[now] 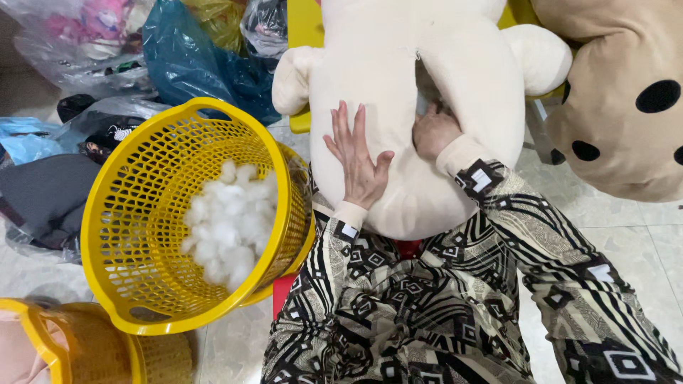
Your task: The person repeatedly takes handfuls of white stuffing from a yellow basket and inserts them into the opening of a large plush toy. The person fluffs and compresses the stuffing with both hands before placing it inside the toy.
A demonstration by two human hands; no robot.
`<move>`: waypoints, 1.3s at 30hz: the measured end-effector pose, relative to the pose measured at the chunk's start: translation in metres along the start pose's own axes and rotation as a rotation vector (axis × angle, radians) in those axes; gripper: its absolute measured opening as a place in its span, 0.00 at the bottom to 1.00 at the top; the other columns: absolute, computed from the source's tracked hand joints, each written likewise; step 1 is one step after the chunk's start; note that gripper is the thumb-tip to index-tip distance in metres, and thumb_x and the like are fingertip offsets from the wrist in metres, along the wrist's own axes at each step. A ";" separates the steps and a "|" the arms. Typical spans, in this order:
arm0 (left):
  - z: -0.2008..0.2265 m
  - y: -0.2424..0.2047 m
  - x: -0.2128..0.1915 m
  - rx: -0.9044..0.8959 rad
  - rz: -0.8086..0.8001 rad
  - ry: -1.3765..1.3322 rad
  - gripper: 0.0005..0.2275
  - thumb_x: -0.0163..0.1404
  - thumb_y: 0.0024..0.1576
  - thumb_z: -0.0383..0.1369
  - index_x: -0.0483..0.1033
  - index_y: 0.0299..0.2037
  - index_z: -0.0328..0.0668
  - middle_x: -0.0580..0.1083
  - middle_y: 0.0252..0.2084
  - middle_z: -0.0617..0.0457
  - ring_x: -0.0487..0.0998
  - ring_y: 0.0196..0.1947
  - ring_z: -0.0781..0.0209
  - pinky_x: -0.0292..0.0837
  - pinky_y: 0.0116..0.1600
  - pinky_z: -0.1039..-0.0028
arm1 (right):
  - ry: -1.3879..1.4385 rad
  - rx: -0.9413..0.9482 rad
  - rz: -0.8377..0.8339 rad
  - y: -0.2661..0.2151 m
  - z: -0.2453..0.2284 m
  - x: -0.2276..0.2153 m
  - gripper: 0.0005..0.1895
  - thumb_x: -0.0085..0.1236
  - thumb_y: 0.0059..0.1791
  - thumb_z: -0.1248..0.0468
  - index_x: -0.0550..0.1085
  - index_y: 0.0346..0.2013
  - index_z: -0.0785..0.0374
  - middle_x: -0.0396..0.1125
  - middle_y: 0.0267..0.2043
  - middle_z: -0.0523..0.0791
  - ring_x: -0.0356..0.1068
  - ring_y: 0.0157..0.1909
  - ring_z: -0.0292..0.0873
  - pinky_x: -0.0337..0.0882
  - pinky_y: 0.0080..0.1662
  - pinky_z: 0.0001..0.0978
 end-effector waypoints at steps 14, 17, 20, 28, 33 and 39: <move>-0.019 -0.018 0.007 0.138 -0.036 0.119 0.44 0.36 0.57 0.71 0.48 0.79 0.55 0.41 0.83 0.41 0.35 0.84 0.37 0.21 0.77 0.25 | 0.294 -0.228 0.346 0.042 0.017 0.023 0.41 0.64 0.31 0.66 0.66 0.58 0.74 0.59 0.62 0.67 0.59 0.63 0.70 0.64 0.57 0.56; -0.021 -0.013 0.009 0.148 -0.054 0.181 0.44 0.35 0.56 0.71 0.50 0.78 0.57 0.42 0.83 0.42 0.35 0.84 0.37 0.21 0.76 0.25 | 0.332 -0.220 0.300 0.064 0.021 0.022 0.31 0.59 0.40 0.67 0.69 0.58 0.69 0.63 0.60 0.63 0.63 0.58 0.67 0.66 0.55 0.55; -0.028 -0.015 0.006 0.119 -0.094 0.205 0.44 0.34 0.56 0.71 0.51 0.79 0.56 0.42 0.83 0.42 0.34 0.84 0.37 0.20 0.75 0.24 | 0.376 -0.211 0.242 0.053 0.014 0.012 0.21 0.55 0.49 0.68 0.73 0.58 0.65 0.67 0.58 0.60 0.67 0.53 0.64 0.67 0.53 0.54; -0.031 -0.007 0.008 0.158 -0.066 0.332 0.51 0.53 0.44 0.70 0.51 0.77 0.59 0.41 0.81 0.45 0.31 0.81 0.38 0.20 0.70 0.20 | 0.278 -0.073 0.396 -0.064 -0.014 -0.071 0.10 0.54 0.43 0.75 0.77 0.38 0.65 0.73 0.42 0.51 0.72 0.46 0.55 0.72 0.47 0.44; -0.029 -0.004 0.005 0.107 -0.111 0.355 0.54 0.62 0.39 0.66 0.51 0.76 0.62 0.41 0.81 0.45 0.30 0.80 0.36 0.21 0.67 0.18 | 0.288 -0.209 0.673 -0.115 -0.025 -0.079 0.14 0.52 0.41 0.79 0.77 0.39 0.70 0.74 0.50 0.50 0.72 0.50 0.51 0.73 0.47 0.38; -0.029 0.000 0.003 0.127 -0.107 0.329 0.55 0.63 0.37 0.66 0.50 0.76 0.63 0.41 0.80 0.46 0.29 0.80 0.36 0.22 0.66 0.17 | 0.625 -0.124 0.819 -0.138 0.016 -0.102 0.17 0.49 0.47 0.80 0.79 0.47 0.70 0.75 0.50 0.52 0.76 0.48 0.49 0.74 0.50 0.35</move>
Point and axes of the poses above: each hand's wrist, its own y-axis towards the middle knuckle, its own x-axis out of the palm, z = x × y, the point moved 1 cm from there along y, towards the middle knuckle
